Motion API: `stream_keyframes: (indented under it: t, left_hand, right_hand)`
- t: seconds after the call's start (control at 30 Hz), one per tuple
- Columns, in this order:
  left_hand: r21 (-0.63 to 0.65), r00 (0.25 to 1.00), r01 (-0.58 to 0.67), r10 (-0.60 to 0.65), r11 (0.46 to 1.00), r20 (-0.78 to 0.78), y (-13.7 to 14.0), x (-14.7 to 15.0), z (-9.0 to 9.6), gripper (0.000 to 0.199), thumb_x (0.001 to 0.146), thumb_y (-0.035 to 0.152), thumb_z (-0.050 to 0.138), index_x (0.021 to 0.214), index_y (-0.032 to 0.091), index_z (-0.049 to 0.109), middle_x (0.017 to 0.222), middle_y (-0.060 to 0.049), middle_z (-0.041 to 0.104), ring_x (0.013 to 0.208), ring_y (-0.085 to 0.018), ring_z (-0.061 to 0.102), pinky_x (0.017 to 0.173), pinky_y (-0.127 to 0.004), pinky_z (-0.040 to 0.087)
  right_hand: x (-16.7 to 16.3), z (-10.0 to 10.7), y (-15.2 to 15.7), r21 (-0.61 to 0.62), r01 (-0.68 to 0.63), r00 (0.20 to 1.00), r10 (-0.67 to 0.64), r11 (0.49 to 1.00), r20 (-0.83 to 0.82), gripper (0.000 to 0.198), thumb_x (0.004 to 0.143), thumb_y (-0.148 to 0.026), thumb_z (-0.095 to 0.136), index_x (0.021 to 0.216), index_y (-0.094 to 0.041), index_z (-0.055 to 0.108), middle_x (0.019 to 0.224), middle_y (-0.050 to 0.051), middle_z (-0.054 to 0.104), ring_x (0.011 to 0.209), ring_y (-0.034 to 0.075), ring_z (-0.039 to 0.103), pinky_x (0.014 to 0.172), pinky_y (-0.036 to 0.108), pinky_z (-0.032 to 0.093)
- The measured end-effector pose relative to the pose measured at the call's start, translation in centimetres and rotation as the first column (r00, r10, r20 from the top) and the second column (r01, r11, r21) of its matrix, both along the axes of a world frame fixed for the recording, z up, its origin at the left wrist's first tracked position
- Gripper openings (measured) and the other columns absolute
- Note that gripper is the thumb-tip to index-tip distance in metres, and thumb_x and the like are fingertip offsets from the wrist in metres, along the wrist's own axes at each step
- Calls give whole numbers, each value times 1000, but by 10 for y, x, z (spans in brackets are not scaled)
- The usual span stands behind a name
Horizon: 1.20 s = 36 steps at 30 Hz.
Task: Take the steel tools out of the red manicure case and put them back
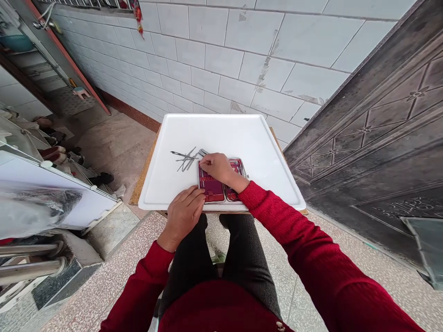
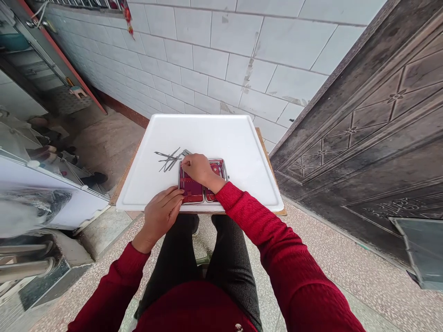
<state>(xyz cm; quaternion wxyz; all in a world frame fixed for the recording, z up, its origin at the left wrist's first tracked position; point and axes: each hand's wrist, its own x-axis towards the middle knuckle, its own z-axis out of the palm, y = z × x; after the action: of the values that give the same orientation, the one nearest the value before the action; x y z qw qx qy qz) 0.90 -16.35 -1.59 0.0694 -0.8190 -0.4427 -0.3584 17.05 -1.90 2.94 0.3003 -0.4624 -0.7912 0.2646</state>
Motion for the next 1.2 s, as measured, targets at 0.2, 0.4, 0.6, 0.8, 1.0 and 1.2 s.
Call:
stream_keyframes:
  t: [0.2, 0.4, 0.6, 0.8, 1.0, 1.2]
  left_hand:
    - [2, 1000, -10, 10, 1000, 1, -1, 1, -1, 24, 103, 18, 53, 118, 23, 71, 120, -6, 78, 122, -25, 70, 101, -43, 58]
    - [47, 1000, -10, 10, 999, -10, 0, 1, 1, 21, 103, 16, 54, 116, 22, 70, 119, -5, 79, 120, -24, 71, 99, -41, 58]
    - [16, 1000, -13, 13, 1000, -11, -1, 0, -1, 21, 103, 17, 53, 112, 22, 71, 119, -5, 78, 121, -24, 71, 99, -42, 58]
    - [39, 1000, -4, 5, 999, -13, -2, -1, 0, 19, 102, 16, 55, 113, 20, 70, 120, -6, 78, 120, -25, 71, 99, -42, 58]
    - [34, 1000, -1, 1, 999, -8, -4, -1, 1, 19, 103, 16, 55, 113, 20, 70, 121, -6, 78, 120, -25, 71, 99, -41, 58]
    - [23, 1000, 1, -1, 1000, 7, -5, -1, 1, 18, 102, 16, 55, 112, 19, 70, 120, -6, 78, 120, -25, 70, 101, -42, 58]
  right_hand:
    - [-2, 4, -5, 75, -11, 990, 1, 997, 142, 20, 86, -11, 59, 75, -19, 74, 73, 3, 72, 66, 17, 60, 65, 27, 40]
    - [0, 1, -4, 114, -33, 990, 17, 993, 140, 20, 85, -10, 59, 82, -19, 77, 74, 2, 73, 68, 17, 62, 68, 28, 42]
    - [3, 15, -2, 83, -18, 983, 3, 996, 184, 20, 90, -15, 60, 85, -19, 78, 77, 3, 75, 69, 17, 63, 66, 28, 41]
    - [-20, 48, 25, 159, -129, 826, 17, 979, 563, 22, 88, -8, 59, 89, -16, 80, 98, 11, 78, 86, 24, 67, 70, 31, 42]
    - [-47, 49, 59, 114, -226, 677, 72, 968, 732, 30, 94, -10, 56, 115, -14, 76, 128, 14, 70, 106, 26, 67, 76, 30, 48]
    - [-55, 53, 70, -1, -289, 583, 176, 957, 793, 23, 91, -10, 62, 109, -16, 75, 131, 11, 68, 99, 22, 68, 71, 27, 49]
